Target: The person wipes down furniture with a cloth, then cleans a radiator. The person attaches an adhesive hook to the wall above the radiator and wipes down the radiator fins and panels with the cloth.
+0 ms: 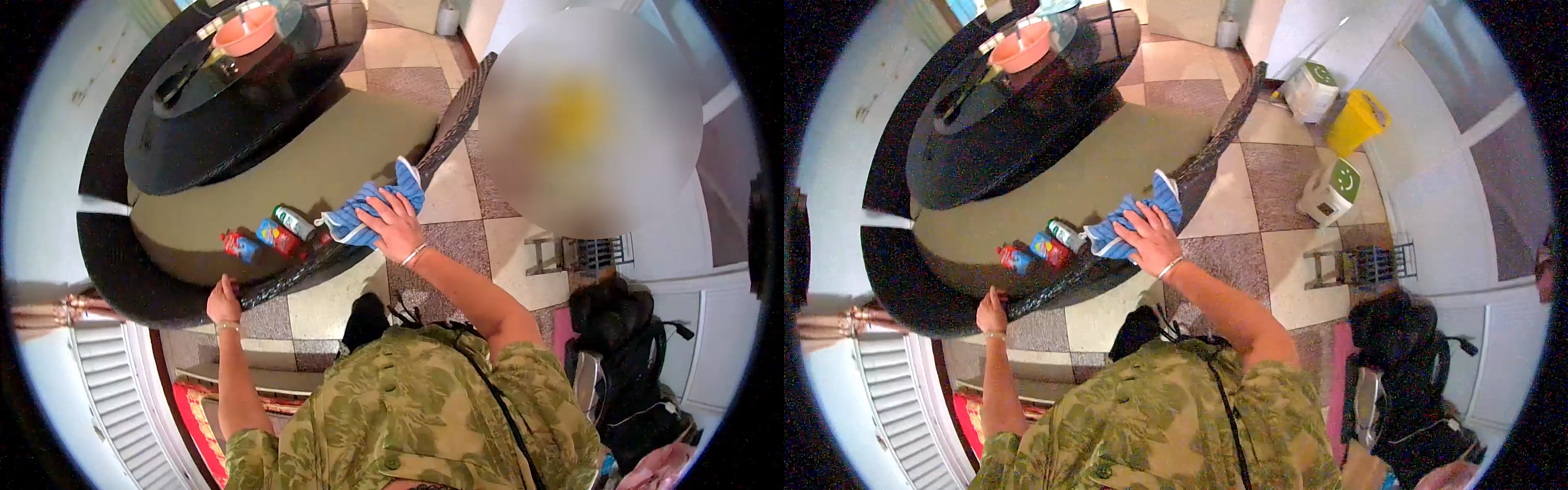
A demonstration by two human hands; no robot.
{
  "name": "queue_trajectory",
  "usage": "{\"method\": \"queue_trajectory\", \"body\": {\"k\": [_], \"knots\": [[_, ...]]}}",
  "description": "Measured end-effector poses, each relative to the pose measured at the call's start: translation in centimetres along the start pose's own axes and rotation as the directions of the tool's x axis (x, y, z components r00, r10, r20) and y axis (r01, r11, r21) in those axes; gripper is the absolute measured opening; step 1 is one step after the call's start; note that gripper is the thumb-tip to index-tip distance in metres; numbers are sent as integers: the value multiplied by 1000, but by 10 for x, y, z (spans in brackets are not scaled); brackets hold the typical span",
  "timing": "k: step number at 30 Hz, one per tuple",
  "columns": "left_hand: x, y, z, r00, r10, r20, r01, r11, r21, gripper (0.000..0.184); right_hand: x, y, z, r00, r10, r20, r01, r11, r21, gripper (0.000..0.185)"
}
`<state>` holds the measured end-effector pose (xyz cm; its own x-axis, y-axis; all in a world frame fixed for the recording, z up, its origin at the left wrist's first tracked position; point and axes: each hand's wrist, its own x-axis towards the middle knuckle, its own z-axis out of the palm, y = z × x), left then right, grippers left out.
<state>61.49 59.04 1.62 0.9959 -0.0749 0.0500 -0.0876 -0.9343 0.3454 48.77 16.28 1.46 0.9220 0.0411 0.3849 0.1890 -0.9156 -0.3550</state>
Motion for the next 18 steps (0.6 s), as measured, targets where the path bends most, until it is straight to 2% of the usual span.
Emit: {"method": "queue_trajectory", "body": {"k": [1, 3, 4, 6, 7, 8, 10, 12, 14, 15, 16, 17, 18], "knots": [[-3, 9, -5, 998, -64, 16, 64, 998, 9, 55, 2, 7, -5, 995, 97, -16, -98, 995, -26, 65], [-7, 15, -9, 999, -17, -34, 18, 999, 34, 58, 5, 29, -13, 962, 260, -82, -263, 964, -31, 63], [-7, 16, -9, 999, -14, -35, 15, 999, 34, 59, 5, 47, -15, 961, 263, -89, -267, 963, -40, 63], [-6, 13, -7, 997, -74, -25, 75, 997, 26, 58, 10, 87, -16, 895, 378, -238, -385, 923, 19, 60], [-12, 33, -18, 996, -79, -42, 80, 996, 29, 58, 13, 110, -17, 878, 400, -262, -410, 912, 21, 57], [-6, 3, -2, 998, -62, -26, 62, 998, 11, 58, 18, 131, -18, 879, 395, -267, -407, 913, 10, 57], [-8, 12, -6, 997, -66, -43, 66, 998, 10, 55, 30, 180, -17, 786, 525, -325, -542, 839, 45, 57], [-10, 15, -8, 996, -75, -40, 71, 992, -105, 52, 41, 228, -23, 796, 506, -332, -533, 846, 14, 58], [-8, 21, -8, 989, -141, -45, 136, 986, -100, 50, 50, 272, -30, 745, 558, -366, -563, 820, 104, 59], [-8, 24, -10, 988, -144, -58, 139, 987, -81, 50, 55, 300, -32, 759, 554, -341, -559, 824, 94, 59], [-12, 23, -9, 986, -153, -69, 149, 987, -60, 50, 60, 331, -33, 776, 530, -341, -568, 823, -14, 60], [-12, 4, 1, 991, -82, -104, 72, 992, -100, 47, 66, 358, -37, 794, 502, -343, -567, 815, -120, 62], [-11, 0, 3, 990, -106, -96, 96, 990, -102, 47, 76, 378, -46, 806, 495, -323, -556, 822, -127, 62]]}}
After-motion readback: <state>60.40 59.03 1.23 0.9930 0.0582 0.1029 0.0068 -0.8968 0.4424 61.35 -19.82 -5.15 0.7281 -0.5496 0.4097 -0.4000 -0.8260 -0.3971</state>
